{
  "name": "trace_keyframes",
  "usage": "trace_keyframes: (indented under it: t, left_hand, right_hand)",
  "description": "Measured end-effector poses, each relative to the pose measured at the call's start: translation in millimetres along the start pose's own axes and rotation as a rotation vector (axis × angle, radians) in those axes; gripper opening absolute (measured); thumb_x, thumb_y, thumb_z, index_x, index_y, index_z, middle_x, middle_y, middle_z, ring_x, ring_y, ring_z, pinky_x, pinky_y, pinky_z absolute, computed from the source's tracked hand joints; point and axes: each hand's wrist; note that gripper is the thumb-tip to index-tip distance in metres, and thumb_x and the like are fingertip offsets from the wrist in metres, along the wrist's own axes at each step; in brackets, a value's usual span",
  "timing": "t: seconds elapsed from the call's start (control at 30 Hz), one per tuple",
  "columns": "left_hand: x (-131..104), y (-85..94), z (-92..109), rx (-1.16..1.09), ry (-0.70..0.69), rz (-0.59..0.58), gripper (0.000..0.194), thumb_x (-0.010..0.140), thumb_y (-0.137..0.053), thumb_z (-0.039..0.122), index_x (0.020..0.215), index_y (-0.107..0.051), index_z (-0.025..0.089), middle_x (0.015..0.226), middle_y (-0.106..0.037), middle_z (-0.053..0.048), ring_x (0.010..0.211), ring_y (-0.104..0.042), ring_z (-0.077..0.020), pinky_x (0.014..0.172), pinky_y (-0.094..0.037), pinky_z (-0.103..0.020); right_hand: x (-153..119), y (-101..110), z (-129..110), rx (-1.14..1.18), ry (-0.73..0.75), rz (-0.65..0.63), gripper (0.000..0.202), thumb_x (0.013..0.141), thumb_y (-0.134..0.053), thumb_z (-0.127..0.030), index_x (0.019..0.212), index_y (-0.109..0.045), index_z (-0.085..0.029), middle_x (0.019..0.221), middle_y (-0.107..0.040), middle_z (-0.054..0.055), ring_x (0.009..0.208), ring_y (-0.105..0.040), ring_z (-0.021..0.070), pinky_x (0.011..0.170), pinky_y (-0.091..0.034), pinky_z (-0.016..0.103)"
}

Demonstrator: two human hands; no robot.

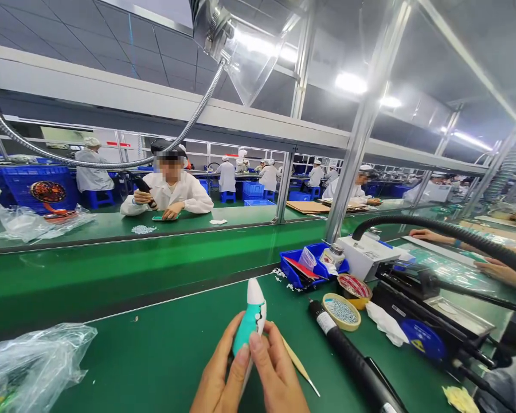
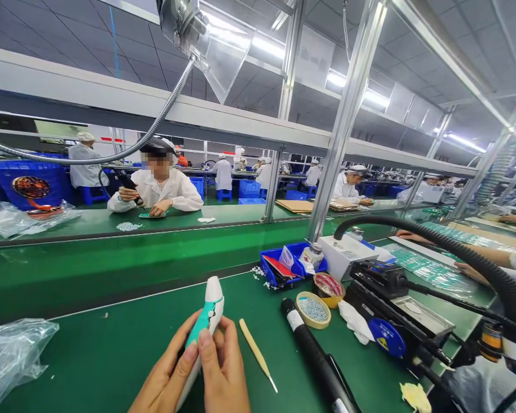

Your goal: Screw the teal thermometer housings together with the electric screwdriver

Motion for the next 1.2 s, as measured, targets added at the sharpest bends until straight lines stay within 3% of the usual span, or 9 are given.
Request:
trace_keyframes:
  t: [0.17, 0.33, 0.47, 0.6, 0.73, 0.9, 1.03, 1.13, 1.2]
  left_hand:
    - [-2.8, 3.0, 3.4, -0.008, 0.025, 0.025, 0.066, 0.081, -0.036, 0.061, 0.134, -0.036, 0.023, 0.139, -0.04, -0.005, 0.124, -0.038, -0.0253, 0.098, -0.039, -0.034]
    - [0.7, 7.6, -0.3, 0.095, -0.088, -0.095, 0.068, 0.079, -0.05, 0.05, 0.137, -0.031, 0.021, 0.141, -0.036, -0.006, 0.128, -0.033, -0.0259, 0.105, -0.029, -0.034]
    - [2.2, 7.0, 2.3, 0.217, -0.089, -0.147, 0.058, 0.085, -0.041, 0.046, 0.137, -0.03, 0.021, 0.142, -0.035, -0.007, 0.129, -0.031, -0.0233, 0.106, -0.026, -0.034]
    - [-1.4, 3.5, 4.6, 0.304, -0.13, -0.162, 0.055, 0.085, -0.041, 0.046, 0.135, -0.033, 0.023, 0.141, -0.036, -0.007, 0.127, -0.035, -0.0245, 0.104, -0.031, -0.035]
    - [-2.7, 3.7, 4.0, 0.404, -0.162, -0.209, 0.058, 0.086, -0.039, 0.043, 0.136, -0.031, 0.015, 0.137, -0.04, -0.015, 0.123, -0.04, -0.0263, 0.101, -0.034, -0.035]
    - [-1.7, 8.2, 10.3, 0.604, -0.08, -0.167, 0.055, 0.083, -0.04, 0.034, 0.132, -0.037, 0.009, 0.124, -0.05, -0.024, 0.105, -0.055, -0.033, 0.093, -0.04, -0.044]
    - [1.0, 9.1, 8.1, 0.512, -0.094, -0.138, 0.049, 0.083, -0.043, 0.037, 0.128, -0.041, 0.017, 0.121, -0.052, -0.018, 0.111, -0.051, -0.028, 0.094, -0.04, -0.036]
    - [6.3, 8.7, -4.2, 0.31, 0.045, -0.171, 0.053, 0.083, -0.042, 0.045, 0.128, -0.037, 0.019, 0.085, -0.062, -0.009, 0.075, -0.061, -0.0202, 0.062, -0.05, -0.026]
    - [10.2, 9.1, -12.5, 0.181, 0.169, -0.186, 0.056, 0.084, -0.04, 0.05, 0.128, -0.033, 0.016, 0.057, -0.053, 0.002, 0.043, -0.048, -0.0126, 0.041, -0.039, -0.02]
  right_hand:
    - [3.8, 1.5, 7.1, -0.058, -0.049, -0.106, 0.058, 0.066, -0.064, -0.064, 0.102, -0.049, -0.019, 0.076, -0.062, 0.002, 0.058, -0.051, 0.0142, 0.048, -0.04, 0.022]
    - [2.6, 10.4, 2.9, -0.286, 0.026, -0.121, 0.052, 0.071, -0.061, -0.061, 0.099, -0.05, -0.018, 0.077, -0.062, 0.003, 0.064, -0.053, 0.0162, 0.055, -0.041, 0.025]
    - [10.5, 19.1, -10.0, -0.408, 0.083, -0.11, 0.048, 0.075, -0.053, -0.065, 0.086, -0.055, -0.018, 0.081, -0.061, 0.003, 0.076, -0.055, 0.0183, 0.067, -0.043, 0.027]
    - [28.6, 13.3, -26.3, -0.071, -0.024, -0.002, 0.059, 0.074, -0.043, -0.073, 0.088, -0.058, -0.018, 0.084, -0.063, 0.004, 0.084, -0.057, 0.0196, 0.078, -0.043, 0.029]
    - [45.4, -5.5, -28.6, 0.309, -0.167, -0.029, 0.054, 0.073, -0.048, -0.071, 0.078, -0.055, -0.018, 0.048, -0.052, -0.003, 0.045, -0.051, 0.0129, 0.052, -0.042, 0.026]
    - [58.1, -18.8, -13.9, 0.364, -0.188, -0.033, 0.055, 0.071, -0.046, -0.074, 0.06, -0.041, -0.02, 0.033, -0.036, -0.008, 0.031, -0.035, 0.009, 0.039, -0.032, 0.022]
    - [67.8, -15.4, -5.6, 0.322, -0.299, -0.084, 0.052, 0.074, -0.048, -0.068, 0.059, -0.04, -0.02, 0.035, -0.037, -0.008, 0.031, -0.036, 0.0081, 0.041, -0.033, 0.021]
    - [71.4, -9.7, -2.6, 0.268, -0.357, -0.129, 0.048, 0.071, -0.055, -0.066, 0.068, -0.048, -0.018, 0.044, -0.047, -0.006, 0.038, -0.045, 0.0098, 0.046, -0.037, 0.022]
    - [70.0, -6.4, -0.7, 0.232, -0.381, -0.155, 0.048, 0.069, -0.059, -0.063, 0.08, -0.053, -0.017, 0.057, -0.056, -0.002, 0.049, -0.052, 0.0123, 0.05, -0.04, 0.023]
Point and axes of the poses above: each hand's wrist, its own x-axis towards the middle knuckle, its own y-axis out of the back of the hand, z = x × y
